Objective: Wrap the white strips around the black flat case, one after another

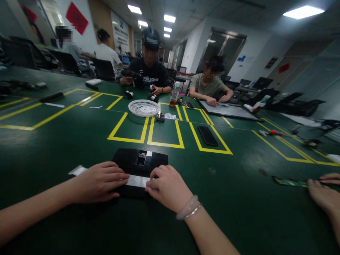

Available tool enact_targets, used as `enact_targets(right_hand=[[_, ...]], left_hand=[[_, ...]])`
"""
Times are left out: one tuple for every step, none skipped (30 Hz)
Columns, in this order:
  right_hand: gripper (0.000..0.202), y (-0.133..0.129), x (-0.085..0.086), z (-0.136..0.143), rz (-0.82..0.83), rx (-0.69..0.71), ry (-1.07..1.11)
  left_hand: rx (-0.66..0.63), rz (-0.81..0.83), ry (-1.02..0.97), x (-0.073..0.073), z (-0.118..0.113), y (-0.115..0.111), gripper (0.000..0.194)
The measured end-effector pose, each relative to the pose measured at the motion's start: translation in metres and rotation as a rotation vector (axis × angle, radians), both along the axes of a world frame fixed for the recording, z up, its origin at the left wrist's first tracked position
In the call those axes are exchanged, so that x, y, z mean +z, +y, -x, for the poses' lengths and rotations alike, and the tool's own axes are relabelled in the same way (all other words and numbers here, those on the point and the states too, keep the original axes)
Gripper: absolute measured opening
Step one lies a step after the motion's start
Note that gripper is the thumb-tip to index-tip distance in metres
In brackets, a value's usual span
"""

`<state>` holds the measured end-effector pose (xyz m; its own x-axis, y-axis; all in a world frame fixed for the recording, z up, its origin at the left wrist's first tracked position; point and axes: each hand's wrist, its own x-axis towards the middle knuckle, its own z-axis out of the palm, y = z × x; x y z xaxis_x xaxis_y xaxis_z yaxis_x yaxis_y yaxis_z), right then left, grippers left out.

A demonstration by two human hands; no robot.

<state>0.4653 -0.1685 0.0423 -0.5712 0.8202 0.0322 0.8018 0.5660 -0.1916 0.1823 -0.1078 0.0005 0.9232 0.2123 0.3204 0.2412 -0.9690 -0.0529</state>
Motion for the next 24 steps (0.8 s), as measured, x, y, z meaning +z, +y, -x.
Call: enact_targets(right_hand=[[0.014, -0.001, 0.001, 0.001, -0.008, 0.006, -0.013], [0.014, -0.002, 0.002, 0.002, -0.014, 0.010, -0.024], [0.015, -0.002, 0.003, 0.002, -0.020, 0.014, -0.031], [0.015, -0.003, 0.004, 0.003, -0.028, 0.017, -0.035], [0.015, -0.003, 0.004, 0.003, -0.037, 0.018, -0.037], [0.015, -0.004, 0.003, 0.004, -0.047, 0.019, -0.035], [0.014, -0.004, 0.003, 0.004, -0.057, 0.018, -0.030], [0.014, -0.004, 0.002, 0.004, -0.068, 0.014, -0.021], [0.013, -0.004, 0.000, 0.004, -0.075, 0.010, -0.010], [0.012, -0.003, -0.001, 0.004, -0.080, 0.005, 0.004], [0.012, -0.003, -0.003, 0.003, -0.082, 0.000, 0.021], [0.012, -0.002, -0.004, 0.003, -0.082, -0.006, 0.041], [0.013, -0.001, -0.006, 0.002, -0.085, -0.011, 0.063], [0.014, 0.000, -0.007, 0.001, -0.090, -0.016, 0.085], [0.016, 0.001, -0.008, 0.001, -0.100, -0.021, 0.110], [0.017, 0.002, -0.008, 0.001, -0.113, -0.025, 0.136], [0.017, 0.002, -0.009, 0.000, -0.128, -0.029, 0.162], [0.017, 0.002, -0.009, 0.000, -0.144, -0.035, 0.187], [0.016, 0.002, -0.009, 0.000, -0.159, -0.042, 0.211], [0.015, 0.002, -0.009, 0.001, -0.173, -0.048, 0.231], [0.014, 0.002, -0.009, 0.001, -0.186, -0.054, 0.246], [0.013, 0.002, -0.010, 0.001, -0.198, -0.057, 0.256], [0.013, 0.002, -0.010, 0.001, -0.210, -0.058, 0.261], [0.012, 0.003, -0.010, 0.001, -0.220, -0.058, 0.262]], left_hand=[[0.014, 0.018, 0.006, 0.000, 0.000, 0.000, 0.032], [0.032, 0.036, 0.012, 0.000, -0.001, -0.001, 0.032], [0.052, 0.052, 0.025, 0.000, -0.001, -0.001, 0.034], [0.074, 0.067, 0.042, 0.001, -0.002, -0.001, 0.038], [0.096, 0.082, 0.066, 0.001, -0.002, -0.001, 0.045], [0.113, 0.098, 0.094, 0.001, -0.002, 0.000, 0.055], [0.125, 0.119, 0.123, 0.002, -0.002, 0.000, 0.064], [0.134, 0.145, 0.151, 0.003, -0.002, 0.001, 0.073], [0.141, 0.174, 0.172, 0.003, -0.002, 0.002, 0.079], [0.146, 0.201, 0.185, 0.004, -0.002, 0.003, 0.083], [0.151, 0.225, 0.195, 0.004, -0.002, 0.004, 0.084], [0.158, 0.243, 0.200, 0.004, -0.001, 0.005, 0.083], [0.166, 0.255, 0.206, 0.004, -0.001, 0.006, 0.082], [0.172, 0.260, 0.210, 0.005, -0.001, 0.006, 0.080], [0.179, 0.259, 0.215, 0.005, -0.001, 0.006, 0.079], [0.185, 0.257, 0.222, 0.005, -0.002, 0.005, 0.077], [0.192, 0.254, 0.230, 0.006, -0.002, 0.005, 0.076], [0.200, 0.252, 0.240, 0.006, -0.003, 0.004, 0.075], [0.210, 0.251, 0.253, 0.007, -0.004, 0.004, 0.075], [0.220, 0.252, 0.267, 0.008, -0.005, 0.003, 0.075], [0.232, 0.251, 0.278, 0.008, -0.005, 0.003, 0.075], [0.241, 0.250, 0.283, 0.009, -0.005, 0.004, 0.075], [0.248, 0.247, 0.281, 0.009, -0.005, 0.005, 0.075], [0.255, 0.244, 0.274, 0.008, -0.004, 0.006, 0.075]])
